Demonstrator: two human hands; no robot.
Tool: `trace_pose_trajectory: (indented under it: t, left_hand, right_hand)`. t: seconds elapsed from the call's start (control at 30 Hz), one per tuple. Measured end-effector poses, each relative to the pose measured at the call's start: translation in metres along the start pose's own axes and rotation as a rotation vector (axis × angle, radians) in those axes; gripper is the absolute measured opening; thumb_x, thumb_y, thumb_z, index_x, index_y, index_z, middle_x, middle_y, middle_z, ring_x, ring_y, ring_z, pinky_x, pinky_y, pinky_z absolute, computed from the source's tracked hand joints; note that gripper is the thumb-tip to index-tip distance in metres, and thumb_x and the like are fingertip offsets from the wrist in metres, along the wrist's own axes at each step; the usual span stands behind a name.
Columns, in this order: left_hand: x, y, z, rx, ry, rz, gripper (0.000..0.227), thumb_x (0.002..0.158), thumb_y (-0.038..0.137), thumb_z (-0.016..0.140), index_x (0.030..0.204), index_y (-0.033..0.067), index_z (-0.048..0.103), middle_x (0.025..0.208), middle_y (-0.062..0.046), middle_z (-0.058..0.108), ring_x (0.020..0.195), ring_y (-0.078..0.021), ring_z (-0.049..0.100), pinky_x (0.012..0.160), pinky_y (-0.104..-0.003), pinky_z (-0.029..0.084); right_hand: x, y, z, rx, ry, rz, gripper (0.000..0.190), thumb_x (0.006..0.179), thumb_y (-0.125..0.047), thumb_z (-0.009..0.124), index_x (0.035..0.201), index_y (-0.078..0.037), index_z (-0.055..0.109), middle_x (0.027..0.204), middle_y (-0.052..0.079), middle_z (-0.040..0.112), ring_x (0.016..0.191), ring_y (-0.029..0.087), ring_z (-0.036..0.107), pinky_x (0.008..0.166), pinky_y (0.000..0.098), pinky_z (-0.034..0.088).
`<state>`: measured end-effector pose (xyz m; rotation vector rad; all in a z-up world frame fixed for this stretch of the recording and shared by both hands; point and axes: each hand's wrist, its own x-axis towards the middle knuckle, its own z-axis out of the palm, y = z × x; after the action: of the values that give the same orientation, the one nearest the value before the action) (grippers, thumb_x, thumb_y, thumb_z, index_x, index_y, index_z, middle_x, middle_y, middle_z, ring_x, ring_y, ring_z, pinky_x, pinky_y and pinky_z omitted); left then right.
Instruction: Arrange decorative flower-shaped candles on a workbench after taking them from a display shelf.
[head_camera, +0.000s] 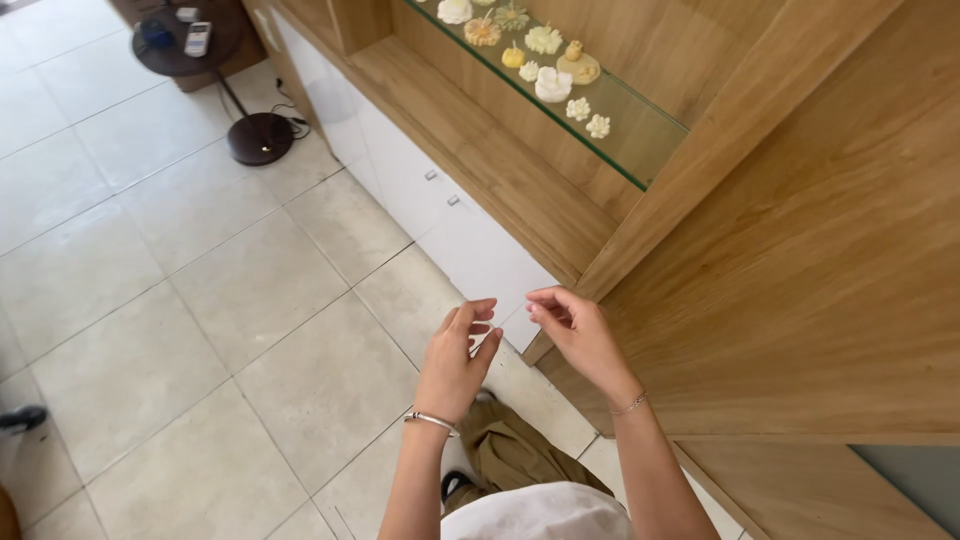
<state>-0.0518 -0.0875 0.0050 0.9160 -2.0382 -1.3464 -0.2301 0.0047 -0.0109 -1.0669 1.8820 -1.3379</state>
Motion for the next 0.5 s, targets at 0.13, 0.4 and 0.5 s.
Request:
trace_pose_trajectory:
  t: [0.13, 0.4, 0.5]
  left_hand:
    - [0.062, 0.005, 0.000, -0.017, -0.051, 0.048, 0.033, 0.091, 0.013, 0.070, 0.123, 0.0075, 0.064, 0.116, -0.012, 0.072, 0.098, -0.0232, 0.074, 0.082, -0.035, 0.059]
    - [0.185, 0.009, 0.002, 0.012, -0.100, 0.196, 0.031, 0.092, 0.009, 0.068, 0.122, 0.0066, 0.065, 0.116, -0.011, 0.072, 0.100, -0.0233, 0.073, 0.083, -0.036, 0.058]
    - [0.214, 0.010, 0.015, -0.038, -0.160, 0.201, 0.027, 0.092, 0.009, 0.068, 0.119, 0.0062, 0.065, 0.114, -0.010, 0.073, 0.099, -0.0220, 0.075, 0.083, -0.035, 0.059]
  right_hand:
    - [0.056, 0.011, -0.011, 0.075, 0.138, -0.020, 0.019, 0.099, -0.011, 0.064, 0.114, -0.002, 0.072, 0.102, 0.004, 0.077, 0.093, 0.009, 0.072, 0.082, 0.0246, 0.058]
    - [0.150, -0.031, -0.030, -0.288, 0.658, -0.277, 0.029, 0.091, -0.008, 0.076, 0.119, -0.002, 0.071, 0.114, 0.008, 0.075, 0.100, 0.018, 0.068, 0.087, 0.0297, 0.055]
    - [0.171, -0.025, -0.042, -0.303, 0.786, -0.302, 0.036, 0.093, -0.007, 0.075, 0.127, -0.002, 0.064, 0.128, 0.010, 0.071, 0.116, 0.021, 0.067, 0.096, 0.0339, 0.055]
